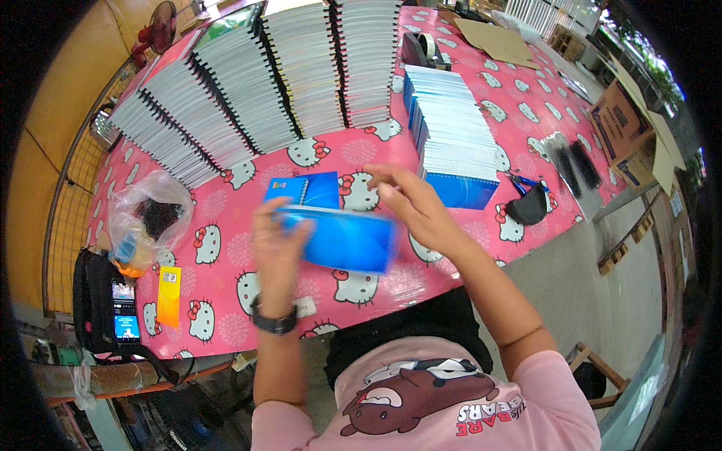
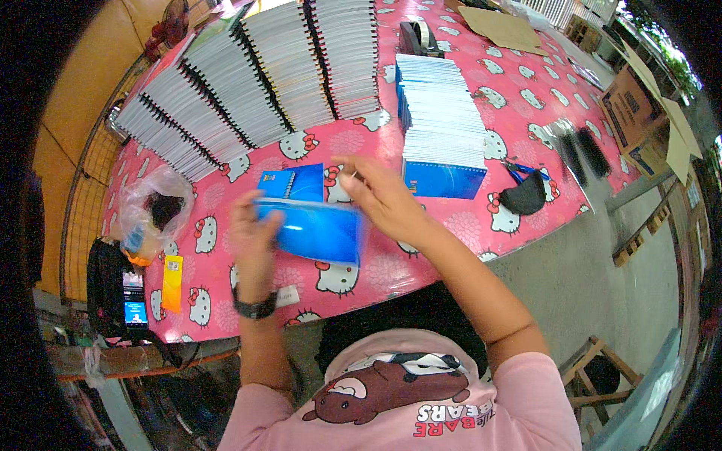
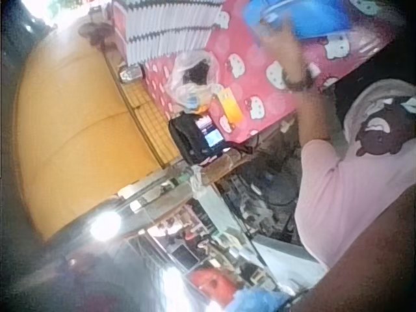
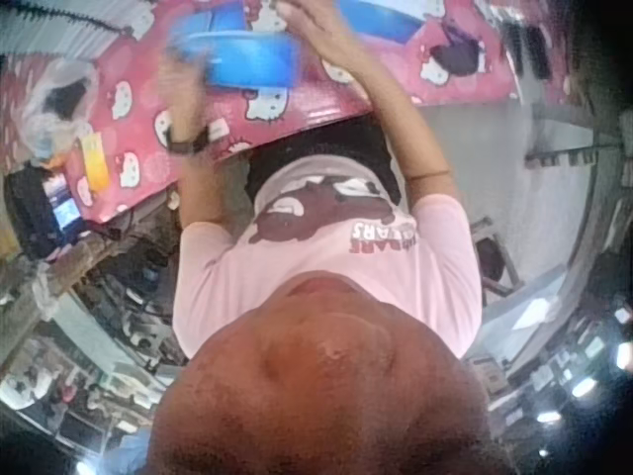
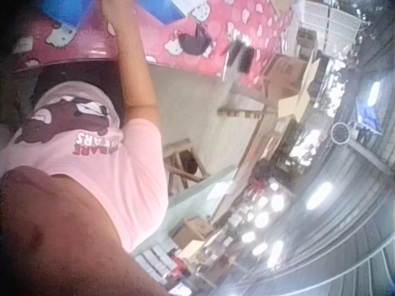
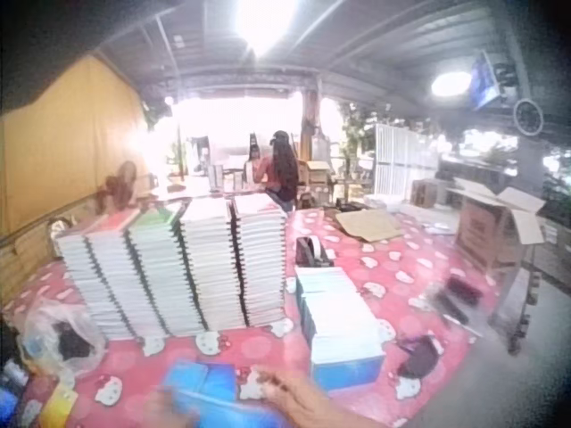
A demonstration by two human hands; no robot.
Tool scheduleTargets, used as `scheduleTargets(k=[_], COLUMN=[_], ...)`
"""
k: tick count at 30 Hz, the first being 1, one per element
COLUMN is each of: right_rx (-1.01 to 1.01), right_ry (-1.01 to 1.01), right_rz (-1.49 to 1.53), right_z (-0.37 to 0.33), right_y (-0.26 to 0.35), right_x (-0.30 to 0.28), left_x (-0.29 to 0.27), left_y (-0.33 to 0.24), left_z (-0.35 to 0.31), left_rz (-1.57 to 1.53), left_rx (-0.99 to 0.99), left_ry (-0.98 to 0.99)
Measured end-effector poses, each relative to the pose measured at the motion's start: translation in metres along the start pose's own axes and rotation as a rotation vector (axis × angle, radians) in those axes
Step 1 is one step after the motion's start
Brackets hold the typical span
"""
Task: The person uses a pair of blue pliers to trim the wire ends of spiral-bound notebooks, then picks up individual small blue notebooks from a stack and manually inserts spiral wire coils into their punched edges.
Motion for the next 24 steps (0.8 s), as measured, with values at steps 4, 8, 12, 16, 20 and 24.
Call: scheduleTargets(k=[4,8,12,16,20,24], right_rx=[0.009,-0.169,-0.154,-0.039,0.091,0.175], right_ry=[0.104,0.259,0.118,-0.092,-0.161,-0.225], right_rz=[-0.155,-0.642,-0.699,-0.565,-0.440,-0.429], right_z=[0.039,0.045,0.047,0.036,0.025,0.013], right_y=[-0.035,-0.040,-0.061,-0.077,-0.092,-0.093], right_x=[0.062,0.114,0.089,0.057,0.034,0.025], left_x=[-0.090,-0.120,-0.083,-0.048,-0.013,0.007], left_y=[-0.010,0.018,0.039,0.051,0.052,0.055], left_z=[0.012,0.015,0.014,0.017,0.015,0.013], left_rz=[-0.258,-0.520,-0.583,-0.627,-0.543,0.462], left_rx=[0.022,-0.018,-0.148,-0.206,-0.198,-0.010], left_ry=[-0.360,-0.388,-0.328,-0.236,-0.148,0.080])
Point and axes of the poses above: each hand's wrist, its own z-axis towards the middle knuckle, its own x-axis out of the palm, y = z × x, the point moved 5 cm from there along z, towards the middle knuckle, and after that the axes turned 1 degree about z, right-handed, at the moved point
